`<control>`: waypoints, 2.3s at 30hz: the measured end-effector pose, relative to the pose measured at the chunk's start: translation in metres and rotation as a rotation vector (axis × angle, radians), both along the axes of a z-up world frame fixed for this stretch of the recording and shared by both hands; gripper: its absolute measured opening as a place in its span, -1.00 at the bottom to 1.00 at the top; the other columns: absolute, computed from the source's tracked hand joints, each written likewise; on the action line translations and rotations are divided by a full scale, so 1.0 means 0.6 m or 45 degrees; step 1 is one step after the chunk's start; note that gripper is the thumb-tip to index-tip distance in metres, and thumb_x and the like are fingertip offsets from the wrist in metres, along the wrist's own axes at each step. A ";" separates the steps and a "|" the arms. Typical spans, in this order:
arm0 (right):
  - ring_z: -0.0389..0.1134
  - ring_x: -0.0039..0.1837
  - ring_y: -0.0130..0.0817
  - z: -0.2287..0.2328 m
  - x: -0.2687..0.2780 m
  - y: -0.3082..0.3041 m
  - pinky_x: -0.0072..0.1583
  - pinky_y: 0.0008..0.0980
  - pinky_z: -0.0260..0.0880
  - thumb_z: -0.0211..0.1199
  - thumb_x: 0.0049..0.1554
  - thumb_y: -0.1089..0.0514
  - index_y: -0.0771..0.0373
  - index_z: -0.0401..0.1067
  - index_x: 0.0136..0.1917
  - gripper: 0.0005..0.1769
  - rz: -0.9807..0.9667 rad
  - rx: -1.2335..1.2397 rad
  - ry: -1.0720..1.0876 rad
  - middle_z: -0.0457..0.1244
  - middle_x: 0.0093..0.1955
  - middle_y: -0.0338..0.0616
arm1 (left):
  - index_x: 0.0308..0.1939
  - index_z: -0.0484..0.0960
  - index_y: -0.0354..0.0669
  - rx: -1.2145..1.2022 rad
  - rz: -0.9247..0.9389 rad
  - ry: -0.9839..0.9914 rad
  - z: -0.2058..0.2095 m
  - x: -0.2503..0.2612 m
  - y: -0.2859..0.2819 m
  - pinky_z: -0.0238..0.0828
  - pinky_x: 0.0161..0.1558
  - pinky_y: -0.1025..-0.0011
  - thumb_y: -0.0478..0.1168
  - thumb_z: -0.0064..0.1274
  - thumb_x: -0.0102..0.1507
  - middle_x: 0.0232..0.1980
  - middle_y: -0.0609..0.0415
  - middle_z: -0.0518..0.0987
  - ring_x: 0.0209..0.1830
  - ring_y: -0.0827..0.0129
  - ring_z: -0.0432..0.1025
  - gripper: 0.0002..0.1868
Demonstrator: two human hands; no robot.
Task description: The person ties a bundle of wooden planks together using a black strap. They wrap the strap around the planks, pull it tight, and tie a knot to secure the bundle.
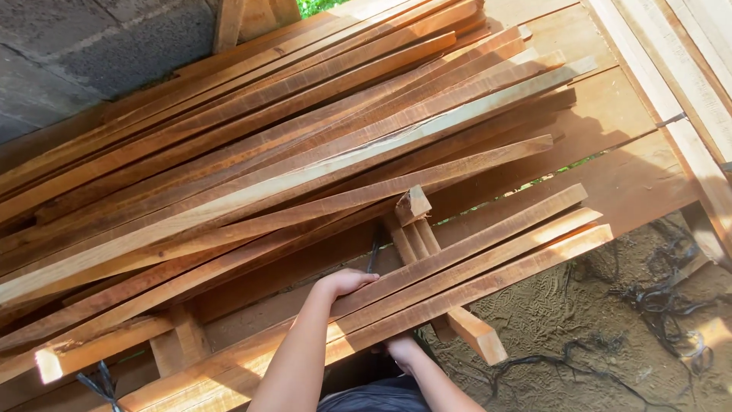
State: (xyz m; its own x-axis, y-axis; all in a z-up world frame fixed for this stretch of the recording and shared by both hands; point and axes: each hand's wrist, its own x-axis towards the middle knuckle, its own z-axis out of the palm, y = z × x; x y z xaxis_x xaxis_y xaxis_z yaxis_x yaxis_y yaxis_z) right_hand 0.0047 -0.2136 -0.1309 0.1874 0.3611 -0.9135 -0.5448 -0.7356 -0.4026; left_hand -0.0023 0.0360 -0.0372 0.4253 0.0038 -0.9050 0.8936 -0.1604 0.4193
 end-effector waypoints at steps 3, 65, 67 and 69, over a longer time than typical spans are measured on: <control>0.37 -0.21 -0.33 0.000 0.000 -0.018 -0.16 -0.43 0.36 0.13 0.17 0.13 0.38 0.61 0.04 -0.66 0.082 -0.072 -0.018 0.43 -0.20 -0.03 | -0.08 0.78 0.10 0.053 0.126 -0.077 -0.190 -0.021 -0.022 0.40 0.30 0.22 0.23 0.09 0.21 0.05 -0.03 0.71 0.27 0.12 0.49 -0.57; 0.37 0.05 -0.37 0.362 0.105 0.052 0.16 -0.37 0.39 0.07 0.28 0.01 0.21 0.42 -0.37 -0.56 0.477 0.466 -0.668 0.34 0.08 -0.26 | 0.10 0.63 0.24 1.749 0.271 -0.891 -0.073 -0.087 -0.208 0.08 0.28 0.18 -0.06 -0.09 0.38 0.12 0.41 0.62 0.08 0.39 0.42 -0.74; 0.28 -0.05 -0.43 0.340 0.119 0.090 0.08 -0.41 0.31 0.05 0.33 0.05 0.18 0.42 -0.35 -0.56 0.142 0.605 -0.580 0.36 -0.24 -0.29 | 0.05 0.65 0.44 1.694 0.327 -0.840 -0.070 -0.086 -0.190 0.06 0.31 0.19 0.03 -0.16 0.44 0.08 0.52 0.65 0.11 0.47 0.45 -0.75; 0.34 -0.18 -0.49 0.318 0.133 0.136 -0.01 -0.53 0.28 0.09 0.36 -0.03 0.19 0.54 -0.33 -0.51 -0.106 0.590 -0.568 0.39 -0.34 -0.25 | 0.04 0.64 0.40 1.071 0.440 -0.691 -0.031 -0.090 -0.176 -0.08 0.45 0.14 0.07 -0.48 0.49 0.18 0.52 0.64 0.26 0.44 0.45 -0.55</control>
